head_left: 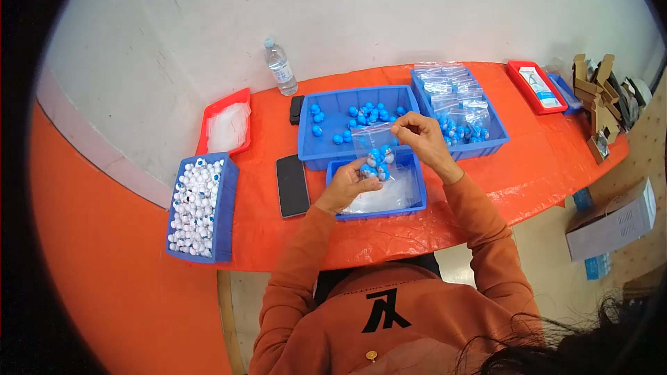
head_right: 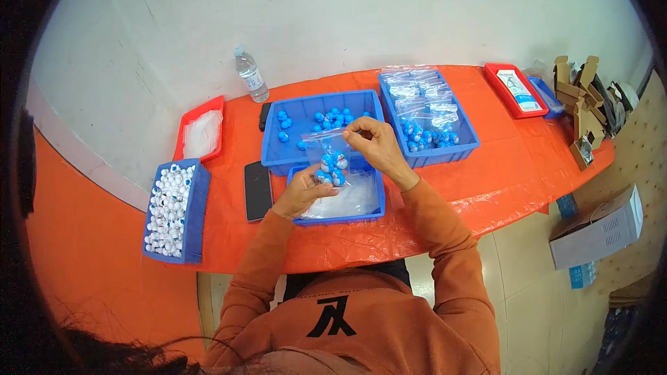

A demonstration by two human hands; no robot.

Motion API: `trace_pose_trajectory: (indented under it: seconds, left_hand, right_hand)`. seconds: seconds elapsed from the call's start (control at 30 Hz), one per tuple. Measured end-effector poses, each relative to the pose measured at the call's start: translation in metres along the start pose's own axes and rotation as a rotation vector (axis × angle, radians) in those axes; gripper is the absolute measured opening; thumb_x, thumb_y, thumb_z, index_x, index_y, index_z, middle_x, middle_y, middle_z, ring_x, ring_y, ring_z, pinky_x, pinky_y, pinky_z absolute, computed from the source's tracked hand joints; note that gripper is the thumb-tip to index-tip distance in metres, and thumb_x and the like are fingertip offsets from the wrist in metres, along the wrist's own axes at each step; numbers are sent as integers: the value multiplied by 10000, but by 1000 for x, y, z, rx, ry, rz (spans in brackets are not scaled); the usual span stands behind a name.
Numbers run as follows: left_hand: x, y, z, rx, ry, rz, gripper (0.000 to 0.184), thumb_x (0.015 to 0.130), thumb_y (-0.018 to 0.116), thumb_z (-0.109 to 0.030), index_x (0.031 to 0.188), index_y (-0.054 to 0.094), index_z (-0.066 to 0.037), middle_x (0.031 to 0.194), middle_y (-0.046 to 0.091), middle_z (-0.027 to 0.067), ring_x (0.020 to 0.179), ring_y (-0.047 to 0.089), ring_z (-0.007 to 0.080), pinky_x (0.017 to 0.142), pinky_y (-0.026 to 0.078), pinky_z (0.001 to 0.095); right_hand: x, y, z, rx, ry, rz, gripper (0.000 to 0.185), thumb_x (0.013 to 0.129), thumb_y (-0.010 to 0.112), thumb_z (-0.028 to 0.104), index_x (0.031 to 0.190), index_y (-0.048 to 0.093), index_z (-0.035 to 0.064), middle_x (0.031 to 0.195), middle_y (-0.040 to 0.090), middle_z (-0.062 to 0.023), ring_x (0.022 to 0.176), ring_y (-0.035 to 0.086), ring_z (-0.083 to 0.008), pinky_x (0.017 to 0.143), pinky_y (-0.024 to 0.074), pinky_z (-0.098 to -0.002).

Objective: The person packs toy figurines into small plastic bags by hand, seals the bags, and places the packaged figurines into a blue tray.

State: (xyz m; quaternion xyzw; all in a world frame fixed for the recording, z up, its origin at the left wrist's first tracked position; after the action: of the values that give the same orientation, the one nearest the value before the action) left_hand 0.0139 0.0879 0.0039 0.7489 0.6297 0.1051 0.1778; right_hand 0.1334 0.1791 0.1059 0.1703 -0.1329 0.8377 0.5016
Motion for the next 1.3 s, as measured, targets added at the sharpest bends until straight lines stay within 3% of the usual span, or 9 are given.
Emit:
trace_pose_trajectory:
  seconds: [0.2,0.37,0.5,0.6,0.67,1.0,1.17,1.23,1.3]
  left_hand:
    - [-2,-3,-6,247,61,24,511,803,679,-35,1270,469,-30,1156,591,133,1013,594,203,885,479,268]
    - [-21,3,-76,293,484,-169,431,825,672,-112,1221,522,-28,1106,617,102,1030,584,225,932,448,321]
    - [-38,41,-113,1100,707,-374,325,812,675,-146,1115,603,-53,1072,640,87,1065,571,254,954,418,376]
    - [-33,43,-111,1049,697,-324,188,789,678,-138,966,660,-77,1014,653,61,987,593,246,939,415,386]
    - [-37,46,-115,1160,688,-320,119,775,683,-129,881,667,-78,940,654,51,908,598,226,948,398,395]
    - [-48,72,-129,1333,804,-293,63,751,701,-117,779,649,-95,847,649,21,840,596,203,1011,350,433]
    - [-48,71,-131,1338,804,-302,71,748,709,-89,787,654,-68,829,658,30,812,598,195,1019,345,421]
    - [-49,59,-131,1324,794,-336,68,751,706,-92,784,651,-69,830,656,31,808,597,197,1003,357,414]
    - [-50,40,-128,1297,773,-400,64,756,700,-99,779,647,-71,831,651,33,800,593,200,972,383,400]
  right_hand:
    - [-9,7,9,94,15,17,79,794,663,95,779,652,18,682,582,-28,576,488,-87,545,418,-196]
    - [-19,12,32,-89,-168,47,64,772,666,77,766,644,17,692,591,-35,576,496,-103,532,416,-214]
    - [-27,24,46,-220,-238,98,26,763,661,34,767,644,15,718,598,-41,622,508,-112,577,421,-216]
    - [-32,30,51,-284,-249,95,26,744,655,19,763,639,16,718,597,-45,613,514,-129,572,427,-230]
    - [-38,38,58,-375,-415,108,43,728,661,24,764,637,23,716,597,-50,603,522,-152,564,429,-241]
    - [-52,36,72,-432,-543,43,22,720,655,66,739,644,62,715,602,-41,577,518,-169,528,412,-268]
    - [-50,-11,54,-206,-372,-67,31,713,656,34,735,638,46,717,605,-28,582,492,-133,537,395,-238]
    - [-50,-33,57,-302,-440,-94,21,727,645,22,741,633,31,718,602,-28,591,484,-116,545,398,-224]
    - [-45,-88,49,-228,-282,-286,18,798,621,52,786,631,44,713,593,-28,573,470,-97,532,399,-211]
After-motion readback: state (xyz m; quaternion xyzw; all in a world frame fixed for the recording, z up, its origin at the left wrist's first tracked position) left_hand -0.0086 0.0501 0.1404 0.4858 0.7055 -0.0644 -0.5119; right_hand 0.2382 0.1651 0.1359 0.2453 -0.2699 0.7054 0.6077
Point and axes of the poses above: each hand's wrist, its own x-axis towards the middle knuckle, its own y-axis out of the palm, z = x × y, the point moved 10 cm from there along x, towards the middle knuckle
